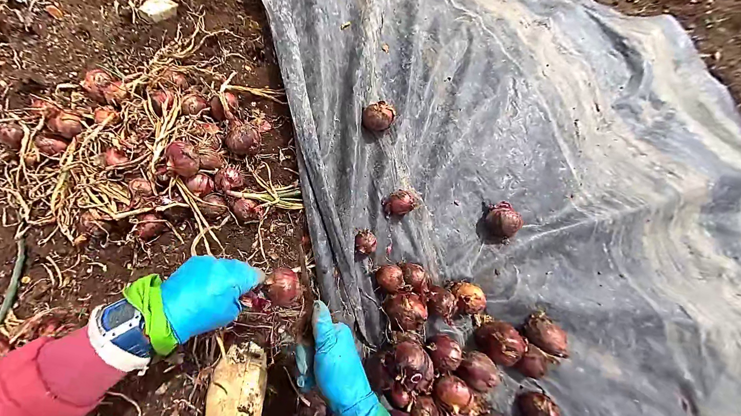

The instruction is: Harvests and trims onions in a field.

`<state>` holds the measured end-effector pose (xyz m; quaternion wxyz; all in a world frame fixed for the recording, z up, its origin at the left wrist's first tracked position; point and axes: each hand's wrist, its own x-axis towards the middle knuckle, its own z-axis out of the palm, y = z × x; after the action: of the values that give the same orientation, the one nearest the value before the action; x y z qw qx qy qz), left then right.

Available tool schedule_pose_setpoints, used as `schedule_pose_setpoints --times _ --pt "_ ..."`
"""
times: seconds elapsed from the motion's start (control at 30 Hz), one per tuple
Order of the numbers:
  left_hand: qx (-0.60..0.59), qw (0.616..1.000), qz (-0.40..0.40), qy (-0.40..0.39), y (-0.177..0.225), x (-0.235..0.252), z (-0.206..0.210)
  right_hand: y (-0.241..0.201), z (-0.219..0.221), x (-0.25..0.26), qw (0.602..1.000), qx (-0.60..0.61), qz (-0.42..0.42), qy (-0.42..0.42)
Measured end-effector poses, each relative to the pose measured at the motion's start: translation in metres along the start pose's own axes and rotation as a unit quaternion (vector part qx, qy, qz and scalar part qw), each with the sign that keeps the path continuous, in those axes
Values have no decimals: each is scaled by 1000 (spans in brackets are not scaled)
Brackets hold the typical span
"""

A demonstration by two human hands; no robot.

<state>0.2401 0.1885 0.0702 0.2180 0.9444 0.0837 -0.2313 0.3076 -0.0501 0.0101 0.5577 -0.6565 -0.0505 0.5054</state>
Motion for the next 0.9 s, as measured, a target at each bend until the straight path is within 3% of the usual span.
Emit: schedule_pose_setpoints --times 0.07,0.17,0.23,0.3,0.37,0.5,0.63,0.73,0.9 --pt "-5 999 -38 16 4 8 -2 15 -2 0 999 -18 24 -16" --pt "27 982 35 -184 57 20 3 26 -8 -6 994 -82 38 -65" --pt "-4 981 35 -192 61 30 12 29 -19 -15 999 -12 21 20" --pt "-44 991 -65 -109 21 33 13 30 -40 -20 980 105 7 167" --pt "-99 975 -190 -57 -33 -1 17 42 -65 -19 955 171 29 242" --pt "-55 922 -377 -74 -133 -100 38 51 -72 -18 950 169 82 248" --pt "-75 838 -541 5 -226 -172 59 66 -32 -22 978 84 99 161" --pt "-115 800 -586 58 -233 -203 87 68 2 -26 993 8 74 87" --pt "-71 831 -550 -50 -210 -175 148 79 30 -32 994 -12 101 35"
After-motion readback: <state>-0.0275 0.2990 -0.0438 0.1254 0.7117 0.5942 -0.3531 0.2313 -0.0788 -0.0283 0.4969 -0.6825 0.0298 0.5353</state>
